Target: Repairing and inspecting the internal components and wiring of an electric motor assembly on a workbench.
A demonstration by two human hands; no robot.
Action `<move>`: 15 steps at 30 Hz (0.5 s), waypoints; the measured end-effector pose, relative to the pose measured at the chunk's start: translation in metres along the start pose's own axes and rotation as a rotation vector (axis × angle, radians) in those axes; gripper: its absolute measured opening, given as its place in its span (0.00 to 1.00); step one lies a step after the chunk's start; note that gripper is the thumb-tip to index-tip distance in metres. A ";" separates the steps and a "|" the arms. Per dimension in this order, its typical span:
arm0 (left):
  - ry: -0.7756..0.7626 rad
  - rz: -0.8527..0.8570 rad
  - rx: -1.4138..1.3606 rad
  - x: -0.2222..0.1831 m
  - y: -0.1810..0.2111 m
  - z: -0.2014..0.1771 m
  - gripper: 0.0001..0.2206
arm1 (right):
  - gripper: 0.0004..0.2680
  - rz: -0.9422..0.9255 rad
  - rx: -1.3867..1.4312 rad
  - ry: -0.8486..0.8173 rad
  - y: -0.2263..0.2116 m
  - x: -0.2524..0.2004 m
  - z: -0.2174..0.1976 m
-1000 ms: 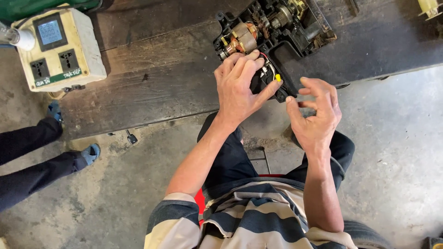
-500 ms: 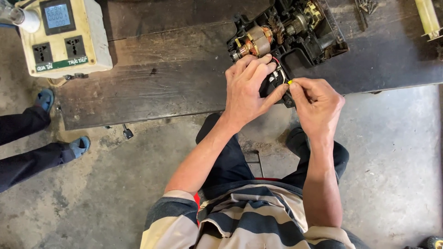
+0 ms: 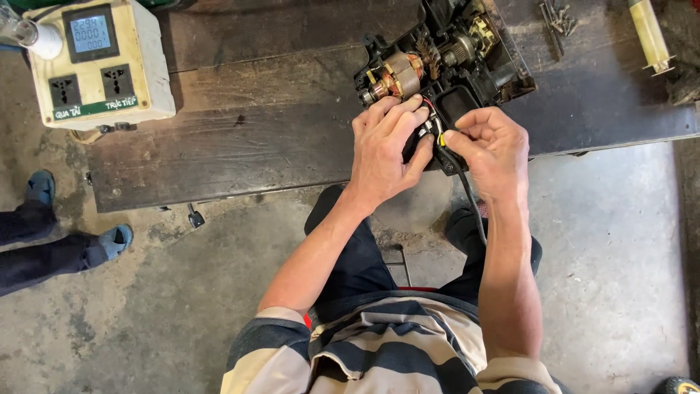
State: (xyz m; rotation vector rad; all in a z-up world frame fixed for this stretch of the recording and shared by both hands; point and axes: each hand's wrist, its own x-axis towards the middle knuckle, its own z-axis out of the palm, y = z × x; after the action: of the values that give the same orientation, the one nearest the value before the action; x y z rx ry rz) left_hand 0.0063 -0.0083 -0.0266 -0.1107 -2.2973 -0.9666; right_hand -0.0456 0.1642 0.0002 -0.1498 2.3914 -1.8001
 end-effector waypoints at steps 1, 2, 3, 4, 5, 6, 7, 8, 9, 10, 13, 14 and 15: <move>0.002 0.003 0.000 -0.001 0.000 0.000 0.13 | 0.07 -0.003 0.001 0.001 -0.007 -0.003 0.002; 0.003 0.002 0.005 -0.001 0.000 0.001 0.13 | 0.07 0.006 -0.026 0.017 -0.014 -0.004 0.003; 0.004 0.001 0.009 -0.001 0.000 0.001 0.14 | 0.07 0.016 -0.052 0.033 -0.022 -0.006 0.005; 0.008 0.004 0.008 -0.001 -0.001 0.001 0.14 | 0.07 0.011 -0.053 0.034 -0.022 -0.006 0.006; 0.005 0.001 0.007 -0.001 -0.001 0.002 0.14 | 0.07 -0.003 -0.086 0.040 -0.022 -0.006 0.008; 0.000 -0.004 0.008 -0.003 -0.001 0.001 0.14 | 0.07 -0.015 -0.117 0.045 -0.022 -0.006 0.010; 0.002 -0.003 0.008 -0.001 -0.001 0.001 0.14 | 0.07 -0.017 -0.117 0.045 -0.025 -0.006 0.011; -0.001 -0.005 0.004 -0.001 -0.001 0.001 0.14 | 0.07 -0.032 -0.143 0.027 -0.026 -0.007 0.012; -0.003 -0.007 -0.001 -0.002 -0.001 0.000 0.14 | 0.07 -0.046 -0.169 0.010 -0.027 -0.008 0.013; -0.004 -0.007 0.000 -0.002 -0.002 0.000 0.14 | 0.07 -0.045 -0.169 0.010 -0.025 -0.006 0.012; -0.014 -0.003 -0.017 -0.002 -0.002 -0.001 0.15 | 0.07 0.014 -0.125 -0.028 -0.023 0.001 0.005; -0.023 -0.006 -0.025 -0.003 -0.002 -0.002 0.16 | 0.09 0.050 -0.127 -0.067 -0.025 0.002 0.002; -0.033 -0.010 -0.032 -0.003 -0.002 -0.002 0.17 | 0.10 0.085 -0.129 -0.106 -0.026 0.003 -0.002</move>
State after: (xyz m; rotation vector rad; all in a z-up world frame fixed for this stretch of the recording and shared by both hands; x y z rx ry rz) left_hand 0.0091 -0.0108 -0.0286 -0.1304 -2.3149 -1.0143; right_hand -0.0488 0.1585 0.0256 -0.1519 2.4004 -1.5621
